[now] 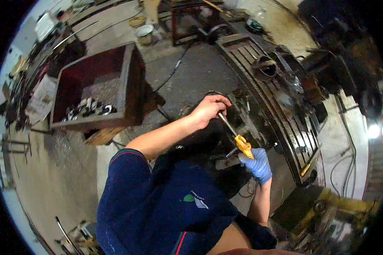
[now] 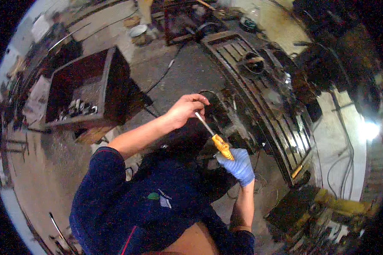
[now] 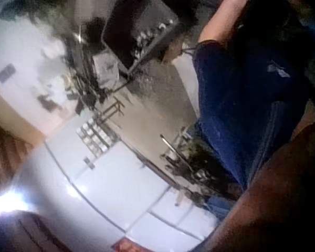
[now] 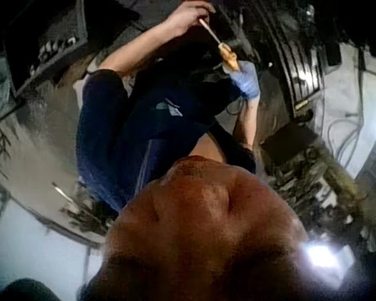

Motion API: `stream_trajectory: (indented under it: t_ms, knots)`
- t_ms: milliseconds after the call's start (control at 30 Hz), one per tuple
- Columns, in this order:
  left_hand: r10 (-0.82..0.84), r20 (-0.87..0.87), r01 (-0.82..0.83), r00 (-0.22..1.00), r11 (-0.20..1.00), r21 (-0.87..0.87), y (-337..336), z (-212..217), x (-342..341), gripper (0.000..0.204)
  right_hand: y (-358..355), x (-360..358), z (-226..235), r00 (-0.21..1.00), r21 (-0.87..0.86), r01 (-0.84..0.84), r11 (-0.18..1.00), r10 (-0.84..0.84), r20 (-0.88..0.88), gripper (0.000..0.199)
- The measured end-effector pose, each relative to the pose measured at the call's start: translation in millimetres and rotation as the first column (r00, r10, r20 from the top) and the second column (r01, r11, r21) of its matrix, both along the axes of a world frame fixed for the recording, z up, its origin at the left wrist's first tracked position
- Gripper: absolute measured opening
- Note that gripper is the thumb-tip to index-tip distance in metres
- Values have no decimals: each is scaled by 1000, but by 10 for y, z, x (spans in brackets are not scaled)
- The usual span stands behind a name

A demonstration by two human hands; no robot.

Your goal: The person deburrs small metal parts with a tool. They pick the parts from a container and place them on the table of a machine.

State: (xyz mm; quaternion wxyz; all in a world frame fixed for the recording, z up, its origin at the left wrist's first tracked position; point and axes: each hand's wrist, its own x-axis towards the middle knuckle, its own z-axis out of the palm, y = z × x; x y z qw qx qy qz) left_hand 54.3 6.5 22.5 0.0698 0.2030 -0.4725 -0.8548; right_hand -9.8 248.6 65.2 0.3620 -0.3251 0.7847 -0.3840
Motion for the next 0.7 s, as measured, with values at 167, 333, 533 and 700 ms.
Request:
stream_trajectory:
  t_ms: [167,333,533,700]
  knots:
    - [147,-33,-150,989,949,-275,-425,860,1086,16,-101,-12,97,987,-107,-160,981,160,-13,26]
    - [481,208,163,852,134,-977,-1299,1596,2298,28,-81,-62,-47,991,-182,-134,974,132,-21,31]
    - [692,588,546,419,326,-772,-2767,819,3627,37,-67,-99,-70,989,-161,-145,976,145,-11,28]
    - [736,608,833,298,109,-542,-2495,635,3379,43,56,-60,-29,1000,-154,-26,988,28,11,28]
